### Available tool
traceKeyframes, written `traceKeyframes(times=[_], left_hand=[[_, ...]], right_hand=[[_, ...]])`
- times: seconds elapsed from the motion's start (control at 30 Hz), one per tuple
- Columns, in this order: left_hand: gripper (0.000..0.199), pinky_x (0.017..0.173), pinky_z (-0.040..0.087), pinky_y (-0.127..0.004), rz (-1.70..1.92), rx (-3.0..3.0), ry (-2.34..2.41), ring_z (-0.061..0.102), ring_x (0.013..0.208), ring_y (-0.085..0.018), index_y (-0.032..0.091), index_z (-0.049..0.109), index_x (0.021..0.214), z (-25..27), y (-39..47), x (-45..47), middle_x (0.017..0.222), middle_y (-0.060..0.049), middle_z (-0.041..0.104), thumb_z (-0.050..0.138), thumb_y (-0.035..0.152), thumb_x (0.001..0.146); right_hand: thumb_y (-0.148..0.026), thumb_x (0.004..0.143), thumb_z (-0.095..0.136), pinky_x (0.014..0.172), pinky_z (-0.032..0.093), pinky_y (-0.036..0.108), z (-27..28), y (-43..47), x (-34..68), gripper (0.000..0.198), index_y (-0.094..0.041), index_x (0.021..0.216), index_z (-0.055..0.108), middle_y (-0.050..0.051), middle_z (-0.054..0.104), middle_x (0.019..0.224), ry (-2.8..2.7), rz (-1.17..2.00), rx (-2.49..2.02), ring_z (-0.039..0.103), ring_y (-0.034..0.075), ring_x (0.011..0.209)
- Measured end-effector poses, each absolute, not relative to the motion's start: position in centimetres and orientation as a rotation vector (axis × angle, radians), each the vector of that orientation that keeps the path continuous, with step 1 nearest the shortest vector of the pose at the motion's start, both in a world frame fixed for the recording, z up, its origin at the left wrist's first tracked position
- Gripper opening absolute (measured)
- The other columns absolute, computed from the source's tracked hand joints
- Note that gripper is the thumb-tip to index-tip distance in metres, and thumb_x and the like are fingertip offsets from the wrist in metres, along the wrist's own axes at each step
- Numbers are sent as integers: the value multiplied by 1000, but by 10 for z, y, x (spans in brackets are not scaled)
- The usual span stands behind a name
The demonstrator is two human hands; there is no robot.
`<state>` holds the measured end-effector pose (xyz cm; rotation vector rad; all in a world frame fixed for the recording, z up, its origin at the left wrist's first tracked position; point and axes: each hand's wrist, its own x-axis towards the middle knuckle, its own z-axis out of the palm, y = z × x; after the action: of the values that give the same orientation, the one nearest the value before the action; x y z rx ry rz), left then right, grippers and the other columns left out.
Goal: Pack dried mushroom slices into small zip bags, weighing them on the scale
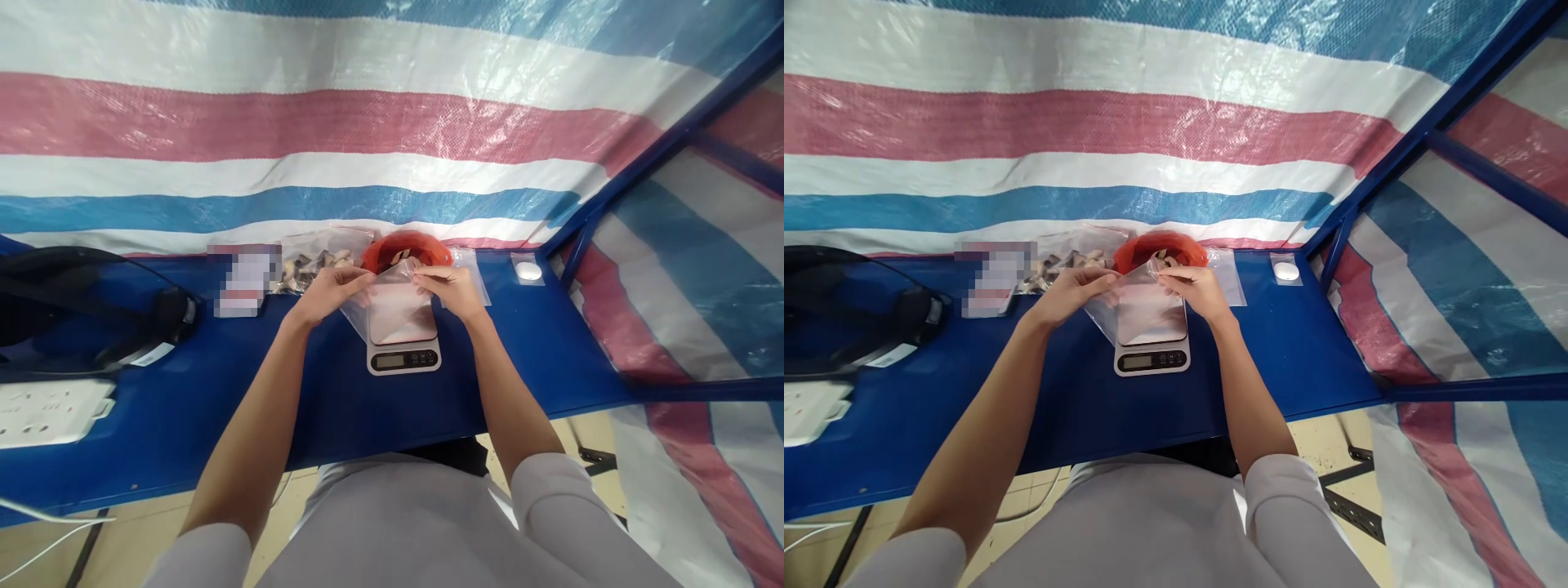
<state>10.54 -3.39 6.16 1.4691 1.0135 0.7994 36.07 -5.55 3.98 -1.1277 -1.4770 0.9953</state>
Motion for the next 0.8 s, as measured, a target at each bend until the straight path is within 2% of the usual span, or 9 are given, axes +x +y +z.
traceKeyframes(times=[0.1,0.23,0.37,0.47,0.53,0.7,0.8], left_hand=[[40,67,56,-30,604,1674,980,67,63,-18,19,79,86,69,-28,109,78,-6,77,75,57,78],[38,63,55,-30,624,1645,913,65,59,-18,18,78,81,61,-27,117,73,-6,75,76,56,77],[41,62,55,-31,828,1529,925,65,57,-18,16,76,78,44,-33,121,68,-7,73,75,57,78],[36,65,56,-30,915,1531,942,68,62,-18,16,78,81,34,-38,125,68,-6,74,74,52,82],[36,66,56,-30,975,1513,967,69,62,-18,16,78,83,29,-41,129,68,-6,75,74,52,83],[35,69,60,-33,1130,1413,1020,71,64,-21,16,78,84,22,-43,141,69,-6,76,76,51,80],[37,70,61,-33,1156,1379,1045,72,65,-21,16,78,87,21,-46,144,71,-5,77,76,51,79]], right_hand=[[-49,81,76,77,62,36,43,-51,356,28,-24,93,83,0,76,75,-1629,951,-1146,70,19,72],[-40,84,76,92,59,40,42,-48,347,16,-27,89,84,0,78,85,-1696,823,-1122,73,23,90],[-40,82,78,99,59,43,33,-52,341,20,-27,97,82,1,80,99,-1496,778,-1155,74,25,98],[-42,79,79,102,58,42,23,-55,339,27,-25,100,80,2,80,105,-1246,827,-1150,74,25,106],[-43,74,82,99,60,41,17,-56,338,34,-23,102,79,4,80,106,-1117,904,-1164,74,26,106],[-50,69,84,71,65,34,13,-56,337,43,-22,102,78,5,79,105,-1023,1042,-1237,75,26,97],[-53,70,83,66,65,32,14,-54,337,43,-23,101,78,4,80,98,-1023,1049,-1242,76,25,92]])
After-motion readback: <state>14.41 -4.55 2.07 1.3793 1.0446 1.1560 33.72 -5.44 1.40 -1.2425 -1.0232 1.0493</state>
